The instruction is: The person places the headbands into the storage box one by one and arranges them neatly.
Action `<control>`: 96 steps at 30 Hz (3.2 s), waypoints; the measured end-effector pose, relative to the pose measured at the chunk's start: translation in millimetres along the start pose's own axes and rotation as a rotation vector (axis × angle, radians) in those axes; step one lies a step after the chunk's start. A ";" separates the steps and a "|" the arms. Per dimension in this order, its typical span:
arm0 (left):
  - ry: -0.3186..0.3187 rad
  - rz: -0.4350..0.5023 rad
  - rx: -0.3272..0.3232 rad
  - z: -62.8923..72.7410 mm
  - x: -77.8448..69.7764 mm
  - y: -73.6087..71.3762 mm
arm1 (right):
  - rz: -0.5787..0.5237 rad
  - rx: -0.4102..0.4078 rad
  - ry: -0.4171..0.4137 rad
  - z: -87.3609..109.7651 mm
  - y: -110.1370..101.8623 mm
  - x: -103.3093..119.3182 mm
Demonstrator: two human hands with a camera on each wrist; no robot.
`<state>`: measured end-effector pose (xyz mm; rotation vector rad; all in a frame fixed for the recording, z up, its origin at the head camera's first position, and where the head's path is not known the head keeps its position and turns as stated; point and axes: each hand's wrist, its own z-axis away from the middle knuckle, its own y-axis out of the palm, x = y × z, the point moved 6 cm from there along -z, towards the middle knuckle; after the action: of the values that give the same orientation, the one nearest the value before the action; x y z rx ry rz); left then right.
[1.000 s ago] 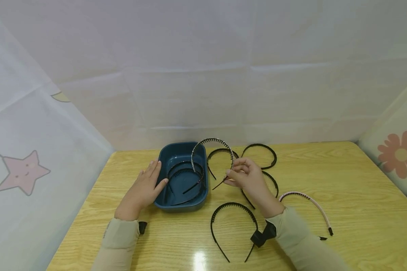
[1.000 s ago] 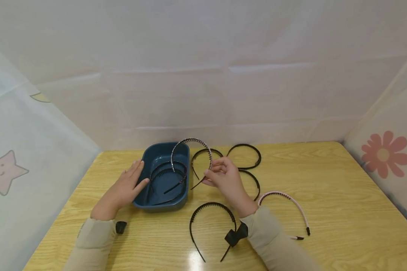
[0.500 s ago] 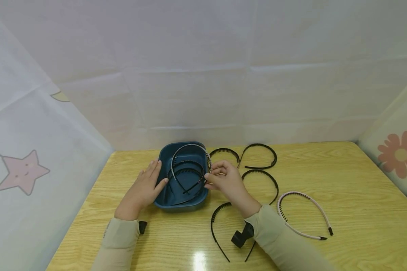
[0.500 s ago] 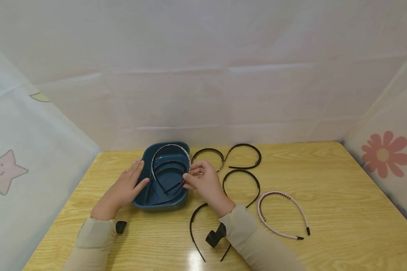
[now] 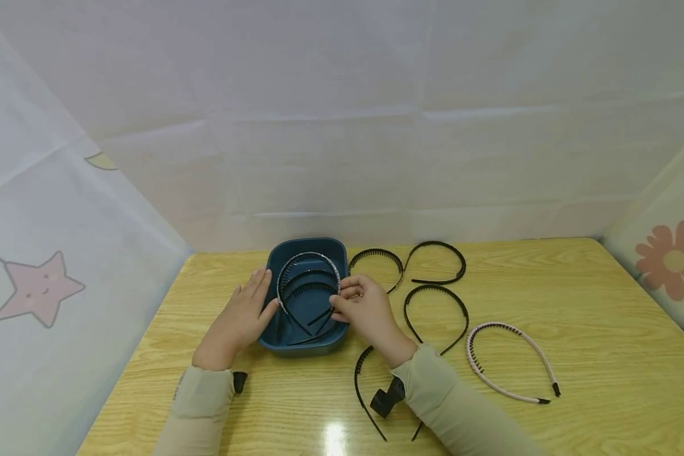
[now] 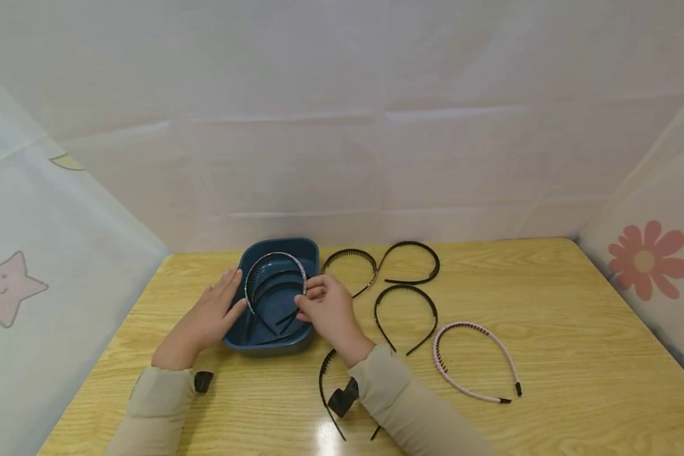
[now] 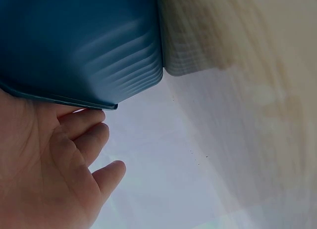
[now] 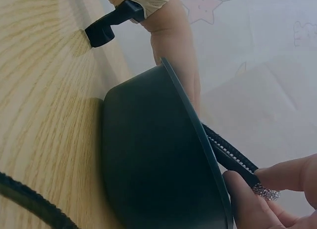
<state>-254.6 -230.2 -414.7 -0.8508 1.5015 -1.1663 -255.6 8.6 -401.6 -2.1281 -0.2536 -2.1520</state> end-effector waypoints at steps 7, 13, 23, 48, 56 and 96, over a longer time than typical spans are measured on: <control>0.003 0.011 0.005 -0.2 1.3 0.7 | 0.017 -0.032 -0.024 -0.3 0.4 1.6; 0.001 0.024 0.015 0.3 1.4 1.3 | 0.055 0.011 -0.037 1.4 10.0 1.7; 0.009 0.032 0.011 0.4 -1.7 -0.7 | 0.261 0.052 -0.112 4.4 24.2 2.7; 0.011 0.011 0.010 -1.3 -0.9 0.3 | 0.538 0.069 -0.284 11.6 -3.3 28.9; 0.011 0.020 0.008 -0.7 -1.2 0.4 | 0.661 0.143 -0.371 13.5 -28.4 41.1; 0.012 0.022 0.000 1.2 -3.1 -2.2 | 1.081 0.489 -0.025 28.7 -215.9 7.4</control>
<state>-252.8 -228.2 -411.7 -0.8269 1.5164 -1.1575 -268.7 226.2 -403.6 -1.4566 0.2913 -1.2532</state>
